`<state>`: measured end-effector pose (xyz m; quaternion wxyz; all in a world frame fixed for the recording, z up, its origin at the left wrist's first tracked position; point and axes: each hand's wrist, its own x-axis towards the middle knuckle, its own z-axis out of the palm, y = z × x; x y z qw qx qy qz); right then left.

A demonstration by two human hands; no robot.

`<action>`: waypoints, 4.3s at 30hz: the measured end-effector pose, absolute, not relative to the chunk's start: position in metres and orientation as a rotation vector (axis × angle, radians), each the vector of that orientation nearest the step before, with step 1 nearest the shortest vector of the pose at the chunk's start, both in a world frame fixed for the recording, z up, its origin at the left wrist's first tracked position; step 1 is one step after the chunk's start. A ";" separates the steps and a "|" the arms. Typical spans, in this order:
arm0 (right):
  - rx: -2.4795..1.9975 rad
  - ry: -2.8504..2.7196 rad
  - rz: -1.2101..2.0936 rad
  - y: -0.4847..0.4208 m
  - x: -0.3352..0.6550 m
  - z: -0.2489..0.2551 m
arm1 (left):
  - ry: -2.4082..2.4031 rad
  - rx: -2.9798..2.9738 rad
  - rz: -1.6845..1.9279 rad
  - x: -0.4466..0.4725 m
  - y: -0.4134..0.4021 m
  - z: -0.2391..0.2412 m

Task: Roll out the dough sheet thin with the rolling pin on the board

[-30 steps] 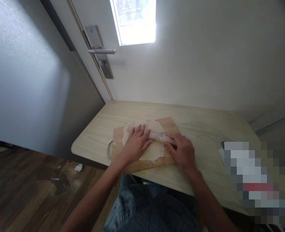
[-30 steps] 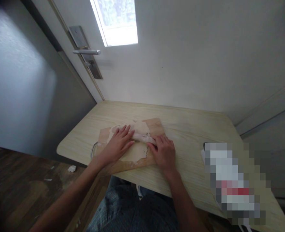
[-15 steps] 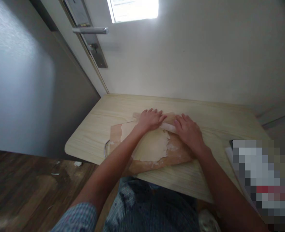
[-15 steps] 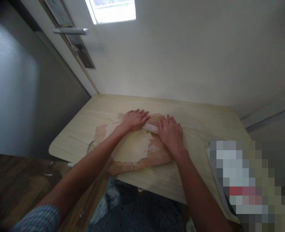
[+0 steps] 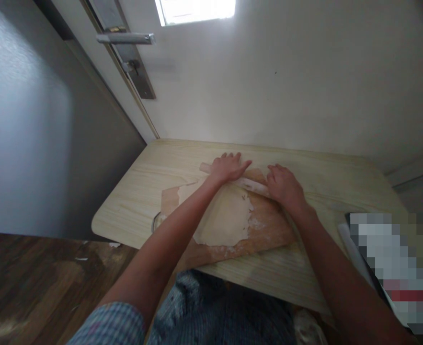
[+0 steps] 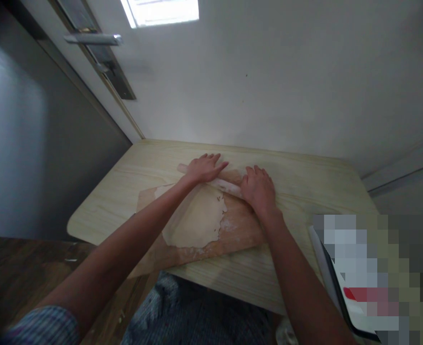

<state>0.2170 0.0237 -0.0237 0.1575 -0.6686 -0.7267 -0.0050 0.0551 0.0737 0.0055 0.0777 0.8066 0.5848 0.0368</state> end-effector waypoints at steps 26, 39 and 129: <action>-1.745 -2.076 -0.133 -0.079 0.175 -0.019 | 1.773 2.386 0.093 0.029 0.026 0.011; -1.700 -2.147 -0.123 -0.098 0.169 -0.024 | 1.920 2.336 0.282 0.028 0.040 0.003; -1.350 -2.043 0.459 -0.121 0.196 -0.035 | 1.840 2.102 0.742 0.089 0.071 -0.007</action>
